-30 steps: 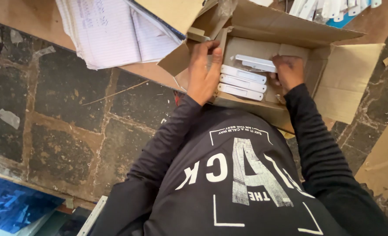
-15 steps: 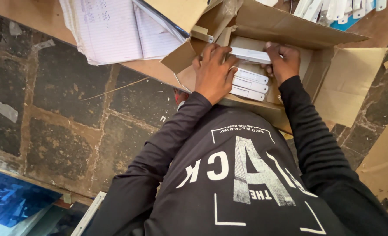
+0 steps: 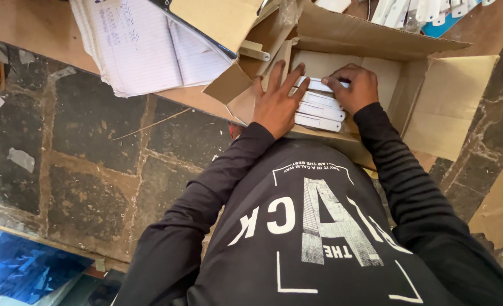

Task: The person places multiple white plastic hinges into a cardboard box, arranging them in neat rows. The person handles the hinges one at a time, aligning them carefully within the box.

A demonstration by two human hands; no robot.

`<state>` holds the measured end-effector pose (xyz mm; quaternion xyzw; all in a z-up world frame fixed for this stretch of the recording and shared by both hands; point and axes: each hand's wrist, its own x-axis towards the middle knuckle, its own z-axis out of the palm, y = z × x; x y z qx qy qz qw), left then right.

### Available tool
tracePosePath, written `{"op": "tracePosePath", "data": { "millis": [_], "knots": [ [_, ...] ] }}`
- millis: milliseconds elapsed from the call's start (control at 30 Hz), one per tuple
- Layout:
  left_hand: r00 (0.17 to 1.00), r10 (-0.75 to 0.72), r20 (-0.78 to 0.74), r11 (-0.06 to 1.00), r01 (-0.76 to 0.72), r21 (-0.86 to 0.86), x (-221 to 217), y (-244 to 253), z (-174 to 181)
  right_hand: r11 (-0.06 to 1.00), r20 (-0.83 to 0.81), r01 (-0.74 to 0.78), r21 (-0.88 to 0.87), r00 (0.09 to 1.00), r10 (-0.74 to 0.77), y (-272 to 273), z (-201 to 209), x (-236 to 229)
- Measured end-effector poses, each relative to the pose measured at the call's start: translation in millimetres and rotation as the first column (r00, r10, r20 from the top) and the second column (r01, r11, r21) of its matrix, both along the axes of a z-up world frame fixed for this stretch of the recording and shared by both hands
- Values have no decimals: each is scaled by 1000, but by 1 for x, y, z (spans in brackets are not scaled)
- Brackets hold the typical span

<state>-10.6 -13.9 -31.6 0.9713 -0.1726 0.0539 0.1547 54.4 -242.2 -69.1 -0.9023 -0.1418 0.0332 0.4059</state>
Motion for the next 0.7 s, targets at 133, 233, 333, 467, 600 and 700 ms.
{"op": "tracePosePath", "data": {
  "millis": [133, 233, 333, 467, 600, 700],
  "knots": [
    [999, -29, -16, 999, 29, 19, 0, 1, -7, 999, -62, -39, -33, 997, 37, -1, 6, -5],
    [997, -57, -52, 998, 58, 12, 0, 1, -11, 968, -13, -82, -238, 997, 81, -1, 18, -8],
    [994, -68, -80, 997, 70, 19, 0, -1, -13, 910, 134, -93, -404, 978, 159, 4, 36, -12],
    [996, -84, -37, 995, 86, 49, -1, -2, -15, 897, 276, -30, -440, 947, 167, 3, 75, -7],
    [995, -88, 45, 996, 87, 37, -3, -2, -17, 997, 408, 10, -76, 913, 22, -27, 112, 14],
    [993, -115, -9, 993, 115, 25, 0, 0, -14, 904, 290, 109, 414, 925, -244, -73, 118, 43]
  ]
}}
